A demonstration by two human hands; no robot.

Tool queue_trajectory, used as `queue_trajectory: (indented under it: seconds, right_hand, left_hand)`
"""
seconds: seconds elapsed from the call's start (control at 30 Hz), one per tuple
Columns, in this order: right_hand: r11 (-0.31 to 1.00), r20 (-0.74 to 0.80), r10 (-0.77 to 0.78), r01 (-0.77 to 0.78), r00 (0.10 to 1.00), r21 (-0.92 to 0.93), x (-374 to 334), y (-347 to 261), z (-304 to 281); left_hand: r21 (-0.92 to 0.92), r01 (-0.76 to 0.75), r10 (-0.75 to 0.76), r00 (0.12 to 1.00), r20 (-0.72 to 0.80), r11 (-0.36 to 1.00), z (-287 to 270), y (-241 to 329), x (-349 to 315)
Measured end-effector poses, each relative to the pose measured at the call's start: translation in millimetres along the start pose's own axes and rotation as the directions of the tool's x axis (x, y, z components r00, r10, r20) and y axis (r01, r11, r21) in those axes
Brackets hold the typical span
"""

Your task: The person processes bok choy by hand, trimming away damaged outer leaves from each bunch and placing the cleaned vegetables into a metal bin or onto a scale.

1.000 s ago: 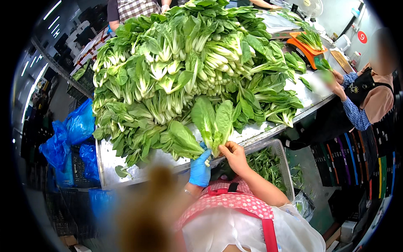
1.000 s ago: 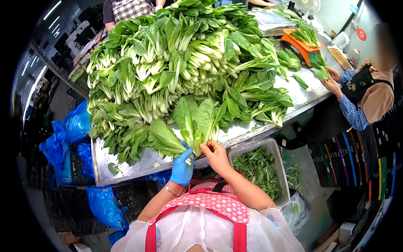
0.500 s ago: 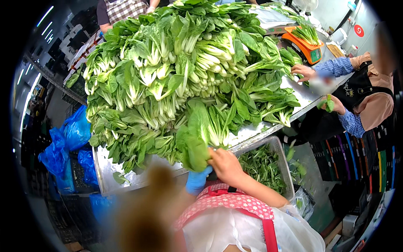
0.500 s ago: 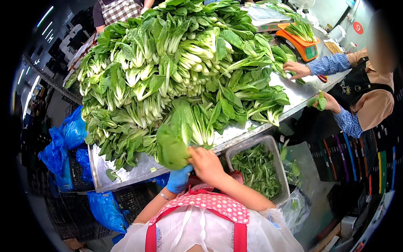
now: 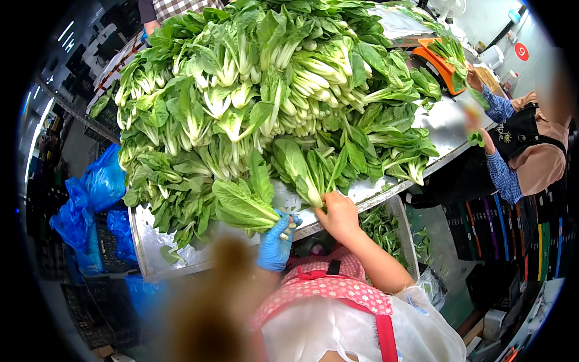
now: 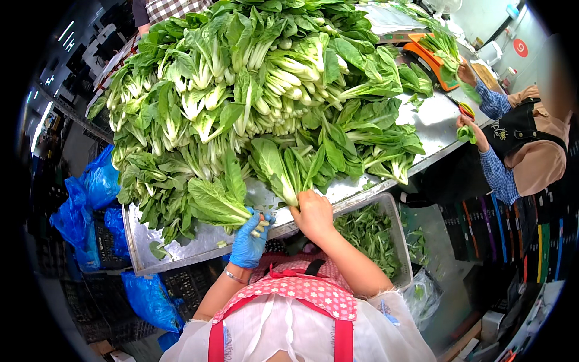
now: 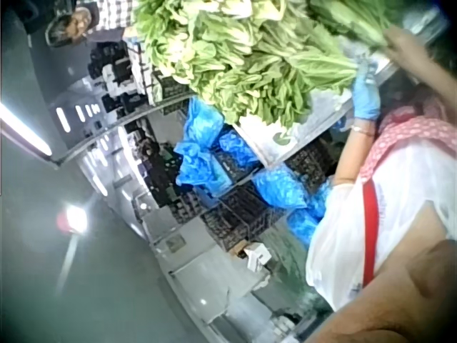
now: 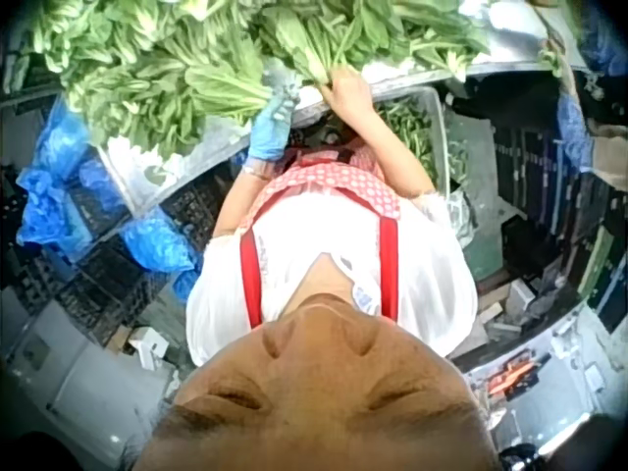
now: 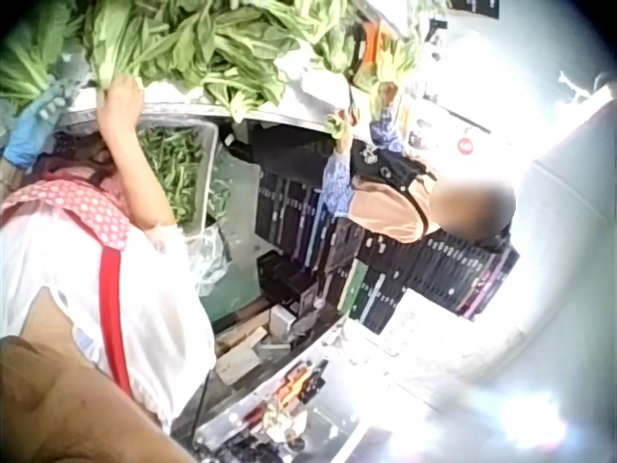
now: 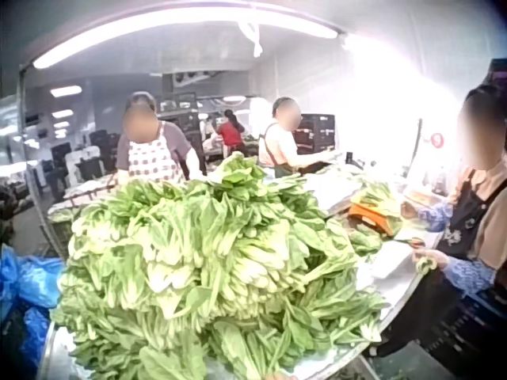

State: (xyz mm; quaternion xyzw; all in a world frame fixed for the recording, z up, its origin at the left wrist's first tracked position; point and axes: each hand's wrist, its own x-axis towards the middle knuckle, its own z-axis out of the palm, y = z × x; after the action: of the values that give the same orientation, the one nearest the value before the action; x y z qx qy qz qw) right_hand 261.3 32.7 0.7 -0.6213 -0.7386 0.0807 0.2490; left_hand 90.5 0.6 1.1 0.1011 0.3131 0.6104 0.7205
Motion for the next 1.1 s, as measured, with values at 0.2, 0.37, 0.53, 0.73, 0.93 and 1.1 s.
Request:
queue_trajectory:
  seconds: [0.2,0.37,0.53,0.73,0.93,1.1]
  right_hand:
    - [0.971,-0.095,0.197,-0.18,0.976,0.156,13,-1,4]
    - [0.997,-0.291,-0.015,0.036,0.957,0.067,25,-1,-17]
    - [0.987,-0.369,-0.16,0.154,0.916,-0.046,28,16,-16]
    - [0.985,-0.404,-0.013,0.081,0.915,0.154,30,40,-15]
    - [0.176,0.15,0.54,-0.286,0.828,0.942,21,55,-32]
    - [-0.209,0.286,0.542,-0.203,0.79,0.957,6,41,-38]
  left_hand:
    - [-0.047,0.072,-0.072,0.997,0.002,0.996,3,1,8]
    - [0.04,0.069,-0.068,0.997,-0.023,0.997,18,-1,-3]
    - [0.031,0.103,-0.104,0.994,0.017,0.994,15,-10,-4]
    - [0.064,0.159,-0.165,0.982,0.092,0.985,30,-20,-3]
    - [-0.025,0.159,-0.158,0.987,0.031,0.987,34,-15,-4]
    - [-0.024,0.094,-0.093,0.994,0.056,0.995,43,-12,-9]
